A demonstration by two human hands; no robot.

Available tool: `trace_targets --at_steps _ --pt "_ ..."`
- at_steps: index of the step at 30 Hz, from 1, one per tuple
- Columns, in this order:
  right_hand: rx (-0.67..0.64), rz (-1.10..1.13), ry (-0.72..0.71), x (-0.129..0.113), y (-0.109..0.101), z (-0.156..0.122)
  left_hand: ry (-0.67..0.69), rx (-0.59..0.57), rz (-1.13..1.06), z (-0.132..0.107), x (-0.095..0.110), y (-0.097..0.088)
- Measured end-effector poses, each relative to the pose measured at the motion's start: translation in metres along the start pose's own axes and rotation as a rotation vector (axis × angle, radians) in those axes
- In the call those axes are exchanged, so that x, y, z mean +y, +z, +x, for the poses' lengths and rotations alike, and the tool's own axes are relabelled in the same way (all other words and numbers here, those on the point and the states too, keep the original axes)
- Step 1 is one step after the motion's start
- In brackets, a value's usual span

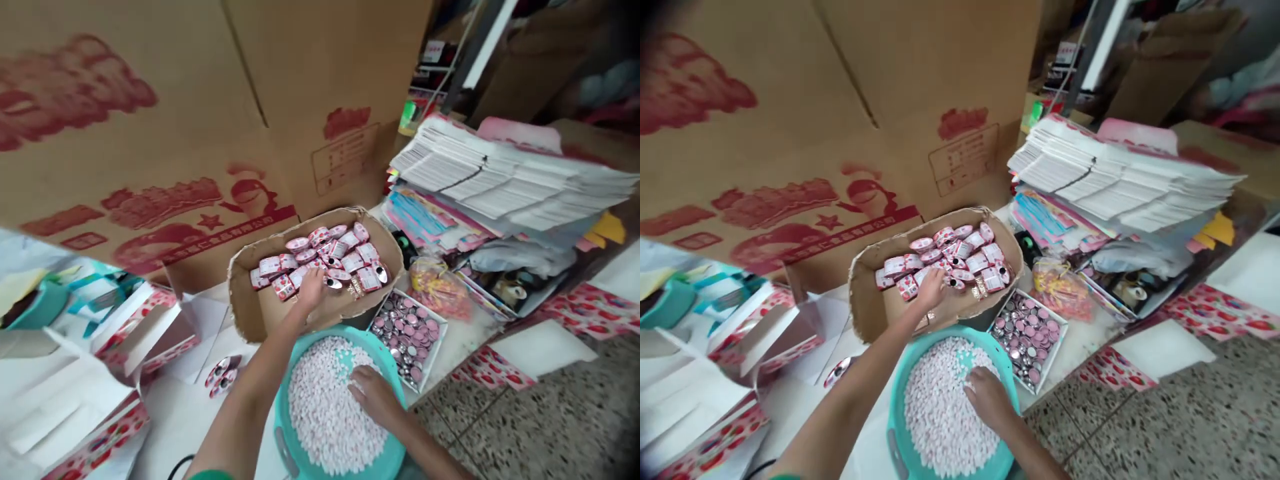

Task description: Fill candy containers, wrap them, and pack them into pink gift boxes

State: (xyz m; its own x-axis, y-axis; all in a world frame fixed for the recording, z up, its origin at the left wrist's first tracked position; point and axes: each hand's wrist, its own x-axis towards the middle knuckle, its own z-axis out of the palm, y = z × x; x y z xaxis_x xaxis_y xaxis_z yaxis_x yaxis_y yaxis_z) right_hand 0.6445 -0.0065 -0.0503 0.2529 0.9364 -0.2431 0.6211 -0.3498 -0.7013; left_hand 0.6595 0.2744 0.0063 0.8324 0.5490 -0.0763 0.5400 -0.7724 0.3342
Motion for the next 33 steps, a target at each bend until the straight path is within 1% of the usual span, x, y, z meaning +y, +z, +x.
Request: trace_targets --at_steps 2,4,7,9,12,14,15,17,19,21,23,25,28,30,33 --pt "0.047 -0.002 0.052 0.003 0.014 0.021 -0.032 -0.106 0.066 0.027 0.003 0.022" --pt "0.092 -0.023 0.094 0.005 0.026 0.04 -0.066 -0.164 0.108 0.04 0.006 0.042" --pt "0.1 -0.026 0.083 0.007 0.037 0.058 -0.127 -0.188 0.157 0.042 0.008 0.065" --pt "0.064 -0.003 0.028 0.008 0.041 0.058 -0.156 -0.17 0.15 0.039 0.007 0.073" --pt "0.01 0.055 -0.044 0.007 0.047 0.047 -0.197 -0.152 0.078 0.034 0.003 0.073" --pt "-0.006 0.089 -0.054 0.005 0.051 0.038 -0.219 -0.106 -0.016 0.03 0.001 0.065" --pt "-0.013 0.101 -0.052 0.004 0.052 0.035 -0.227 -0.054 -0.076 0.026 0.001 0.058" --pt "-0.044 0.112 -0.064 0.004 0.054 0.029 -0.235 0.09 -0.209 0.016 0.003 0.04" --pt "-0.082 0.116 -0.083 0.004 0.056 0.025 -0.253 0.233 -0.35 -0.001 0.009 0.018" --pt "-0.113 0.115 -0.087 0.005 0.057 0.023 -0.293 0.327 -0.475 -0.026 0.016 -0.005" --pt "-0.134 0.114 -0.086 0.006 0.059 0.021 -0.356 0.369 -0.544 -0.057 0.021 -0.025" --pt "-0.151 0.1 -0.1 0.006 0.061 0.018 -0.431 0.37 -0.576 -0.09 0.023 -0.039" --pt "-0.175 0.046 -0.116 0.004 0.066 0.014 -0.554 0.352 -0.65 -0.141 0.019 -0.048" --pt "-0.198 0.006 -0.107 0.001 0.069 0.012 -0.62 0.362 -0.698 -0.172 0.014 -0.048" --pt "-0.23 -0.03 -0.053 -0.005 0.072 0.01 -0.651 0.334 -0.747 -0.212 0.01 -0.042"
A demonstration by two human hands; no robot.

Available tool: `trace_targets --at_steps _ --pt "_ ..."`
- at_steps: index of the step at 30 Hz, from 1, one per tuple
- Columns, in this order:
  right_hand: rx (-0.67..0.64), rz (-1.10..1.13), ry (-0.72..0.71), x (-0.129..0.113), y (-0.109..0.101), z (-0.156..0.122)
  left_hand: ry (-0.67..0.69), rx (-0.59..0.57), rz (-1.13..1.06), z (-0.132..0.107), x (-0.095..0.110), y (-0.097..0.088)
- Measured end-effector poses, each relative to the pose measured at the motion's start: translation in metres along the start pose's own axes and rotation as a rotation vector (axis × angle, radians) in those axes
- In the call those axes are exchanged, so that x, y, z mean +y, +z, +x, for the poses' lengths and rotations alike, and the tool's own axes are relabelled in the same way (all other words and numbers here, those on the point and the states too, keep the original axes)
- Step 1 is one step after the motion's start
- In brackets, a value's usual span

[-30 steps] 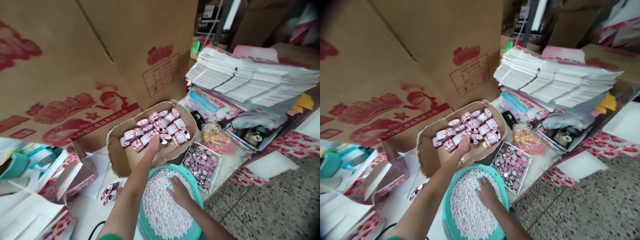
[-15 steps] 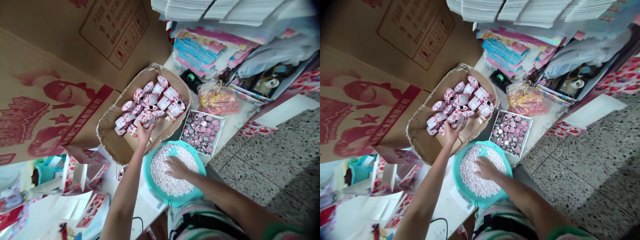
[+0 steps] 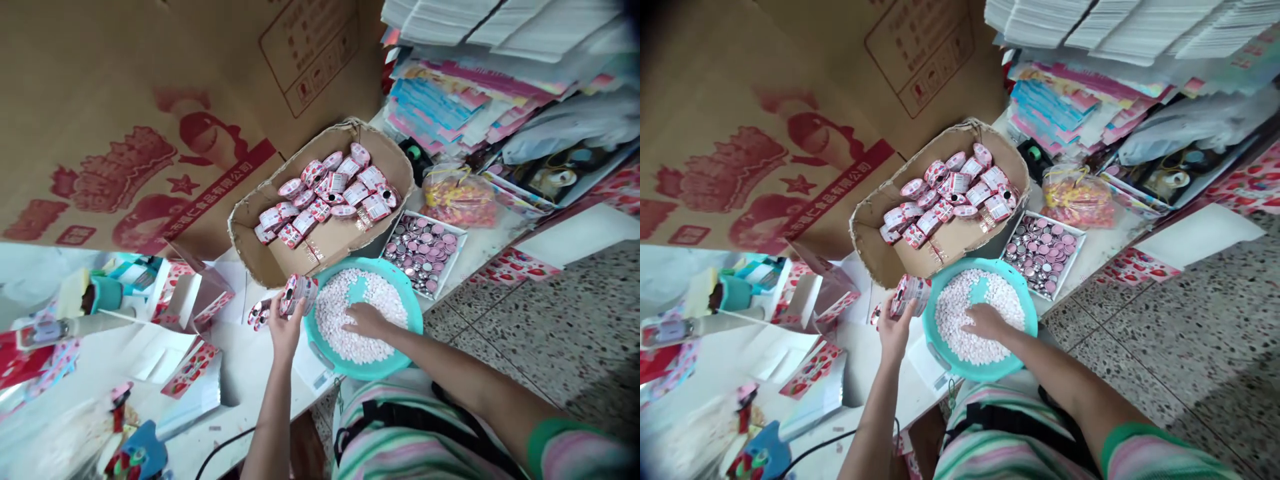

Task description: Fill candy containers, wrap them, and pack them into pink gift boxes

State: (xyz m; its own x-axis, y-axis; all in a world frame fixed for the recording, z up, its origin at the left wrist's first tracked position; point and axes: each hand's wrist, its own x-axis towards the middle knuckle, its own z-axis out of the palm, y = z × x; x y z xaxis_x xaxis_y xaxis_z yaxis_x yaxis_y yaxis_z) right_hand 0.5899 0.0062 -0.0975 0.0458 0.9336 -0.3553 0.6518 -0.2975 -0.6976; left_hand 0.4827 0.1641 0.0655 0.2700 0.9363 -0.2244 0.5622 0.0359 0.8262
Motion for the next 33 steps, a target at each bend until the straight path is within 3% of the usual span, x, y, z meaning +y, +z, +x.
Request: trace_targets --at_steps 4,12,17,20,25,33 --pt "-0.039 0.063 0.131 -0.007 0.001 -0.001 -0.002 -0.056 -0.01 -0.035 -0.025 -0.015" --pt "0.139 0.737 0.423 -0.025 -0.019 -0.024 0.112 -0.203 0.001 -0.088 -0.054 -0.028" --pt "0.06 1.682 0.501 -0.049 -0.046 -0.044 0.245 -0.278 0.065 -0.111 -0.075 -0.026" --pt "0.103 1.979 0.445 -0.065 -0.057 -0.052 0.342 -0.314 0.089 -0.12 -0.079 -0.024" --pt "0.264 2.119 0.299 -0.092 -0.062 -0.062 0.444 -0.37 0.157 -0.135 -0.073 -0.023" --pt "0.519 1.878 0.273 -0.131 -0.059 -0.072 0.487 -0.373 0.22 -0.148 -0.065 -0.012"
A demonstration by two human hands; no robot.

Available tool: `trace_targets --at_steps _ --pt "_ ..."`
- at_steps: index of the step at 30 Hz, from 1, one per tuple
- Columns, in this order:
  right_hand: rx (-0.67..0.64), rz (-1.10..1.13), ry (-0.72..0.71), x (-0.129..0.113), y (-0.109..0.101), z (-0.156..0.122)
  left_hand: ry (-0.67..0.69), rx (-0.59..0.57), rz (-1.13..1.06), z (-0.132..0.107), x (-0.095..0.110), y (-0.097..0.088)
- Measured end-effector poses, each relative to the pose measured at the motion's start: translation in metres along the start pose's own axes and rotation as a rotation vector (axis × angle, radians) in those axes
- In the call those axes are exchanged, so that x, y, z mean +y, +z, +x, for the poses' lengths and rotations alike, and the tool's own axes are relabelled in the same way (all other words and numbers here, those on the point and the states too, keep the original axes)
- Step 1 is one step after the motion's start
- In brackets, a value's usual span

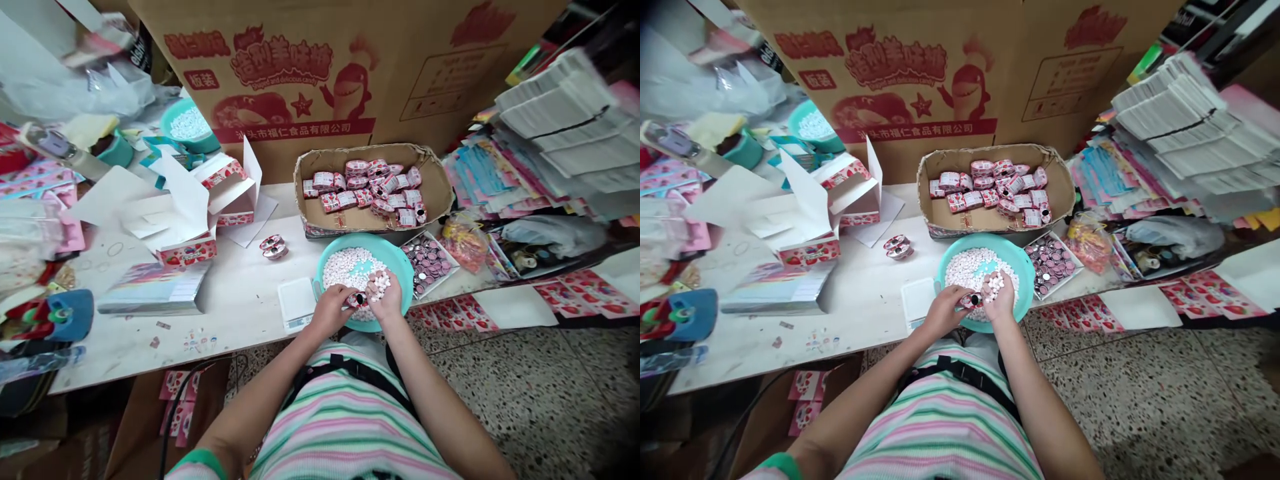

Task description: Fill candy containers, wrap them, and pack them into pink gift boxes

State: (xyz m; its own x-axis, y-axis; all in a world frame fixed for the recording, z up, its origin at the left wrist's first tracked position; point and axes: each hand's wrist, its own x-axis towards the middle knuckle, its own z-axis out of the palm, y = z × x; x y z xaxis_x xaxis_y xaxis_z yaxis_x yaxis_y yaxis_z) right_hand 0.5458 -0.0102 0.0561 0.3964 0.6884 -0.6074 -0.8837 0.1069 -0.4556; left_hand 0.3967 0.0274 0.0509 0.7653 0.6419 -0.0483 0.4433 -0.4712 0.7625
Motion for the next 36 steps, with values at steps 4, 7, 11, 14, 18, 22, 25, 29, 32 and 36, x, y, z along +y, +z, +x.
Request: trace_targets --at_steps 4,7,11,14,18,22,25,29,32,36 --pt "0.011 -0.114 -0.057 0.001 0.01 -0.006 -0.03 0.033 -0.06 0.002 0.003 0.007" --pt "-0.009 -0.13 -0.012 -0.002 0.013 -0.007 -0.051 0.067 -0.103 0.003 0.004 0.009" --pt "-0.024 -0.16 -0.027 -0.003 0.015 -0.008 -0.021 0.066 -0.055 0.005 0.009 0.005" --pt "-0.05 -0.164 -0.098 -0.002 0.018 -0.009 -0.036 0.08 -0.076 0.006 0.012 0.001" --pt "-0.017 -0.18 -0.196 0.001 0.024 -0.009 -0.042 0.097 -0.097 0.009 0.011 -0.001" --pt "0.024 -0.226 -0.245 0.004 0.031 -0.009 -0.08 0.13 -0.124 0.011 0.009 -0.001" --pt "0.019 -0.285 -0.277 0.005 0.035 -0.009 -0.089 0.151 -0.142 0.012 0.01 -0.003" --pt "0.031 -0.296 -0.312 0.005 0.038 -0.01 -0.085 0.152 -0.16 0.013 0.011 -0.004" --pt "0.04 -0.302 -0.275 0.004 0.038 -0.009 -0.113 0.163 -0.182 0.015 0.011 -0.003" --pt "0.046 -0.346 -0.289 0.002 0.038 -0.007 -0.103 0.156 -0.196 0.018 0.011 -0.003"
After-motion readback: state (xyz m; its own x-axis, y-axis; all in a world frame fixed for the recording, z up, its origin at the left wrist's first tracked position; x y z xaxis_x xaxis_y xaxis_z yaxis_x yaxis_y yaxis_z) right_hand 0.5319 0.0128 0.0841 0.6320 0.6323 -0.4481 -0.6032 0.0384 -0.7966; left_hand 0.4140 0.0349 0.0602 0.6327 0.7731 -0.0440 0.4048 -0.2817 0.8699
